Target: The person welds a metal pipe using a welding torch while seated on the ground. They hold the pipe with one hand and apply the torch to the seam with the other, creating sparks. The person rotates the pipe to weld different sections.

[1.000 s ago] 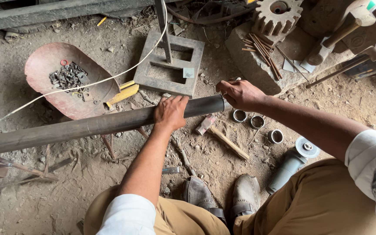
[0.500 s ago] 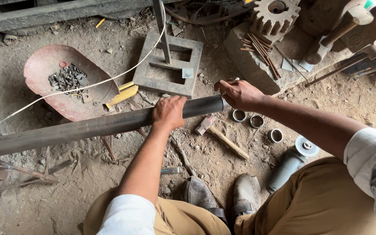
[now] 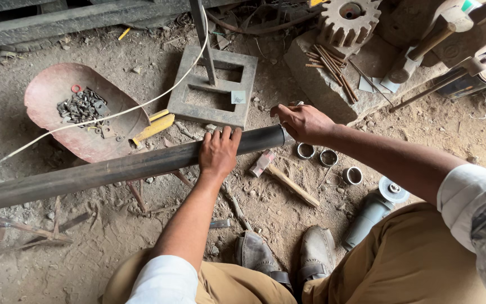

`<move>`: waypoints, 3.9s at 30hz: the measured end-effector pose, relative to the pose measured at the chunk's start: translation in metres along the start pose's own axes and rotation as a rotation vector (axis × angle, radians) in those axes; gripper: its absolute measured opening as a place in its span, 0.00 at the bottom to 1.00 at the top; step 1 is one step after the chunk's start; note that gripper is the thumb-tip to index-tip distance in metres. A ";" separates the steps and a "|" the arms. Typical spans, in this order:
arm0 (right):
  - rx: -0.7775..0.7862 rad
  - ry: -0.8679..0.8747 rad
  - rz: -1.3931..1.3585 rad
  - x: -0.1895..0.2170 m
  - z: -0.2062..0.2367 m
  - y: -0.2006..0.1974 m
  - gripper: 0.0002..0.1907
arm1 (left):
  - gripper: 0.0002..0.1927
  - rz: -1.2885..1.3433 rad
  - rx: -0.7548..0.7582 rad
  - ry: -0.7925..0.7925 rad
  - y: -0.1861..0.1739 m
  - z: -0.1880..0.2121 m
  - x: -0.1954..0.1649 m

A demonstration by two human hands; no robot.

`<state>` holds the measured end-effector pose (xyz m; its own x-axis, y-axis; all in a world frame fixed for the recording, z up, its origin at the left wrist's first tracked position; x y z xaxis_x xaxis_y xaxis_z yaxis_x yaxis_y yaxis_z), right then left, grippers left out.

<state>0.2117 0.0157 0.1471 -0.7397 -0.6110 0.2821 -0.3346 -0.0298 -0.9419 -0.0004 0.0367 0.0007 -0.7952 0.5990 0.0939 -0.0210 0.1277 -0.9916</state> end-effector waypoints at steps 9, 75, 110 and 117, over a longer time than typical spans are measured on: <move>-0.078 -0.083 -0.099 0.006 0.004 -0.008 0.15 | 0.37 0.137 0.213 -0.033 -0.020 0.000 0.002; -0.065 -0.078 0.013 0.014 -0.002 -0.008 0.20 | 0.34 0.282 0.423 -0.140 -0.009 -0.012 0.004; 0.053 0.022 -0.002 0.019 -0.006 -0.013 0.22 | 0.42 0.292 0.235 -0.067 -0.024 -0.005 0.005; 0.010 0.013 0.039 0.018 -0.009 -0.012 0.23 | 0.39 0.089 0.120 -0.075 -0.015 -0.002 -0.003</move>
<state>0.1970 0.0119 0.1657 -0.7595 -0.6015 0.2476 -0.2999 -0.0139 -0.9539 0.0038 0.0349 0.0151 -0.8401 0.5423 0.0032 -0.0172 -0.0208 -0.9996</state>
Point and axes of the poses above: each hand's wrist, its own z-axis away from the middle knuckle, its own y-axis out of the palm, x = y × z, the point moved 3 cm from there along -z, towards the middle knuckle, and after that the axes turned 4 degrees about y, right-handed, at the moved point
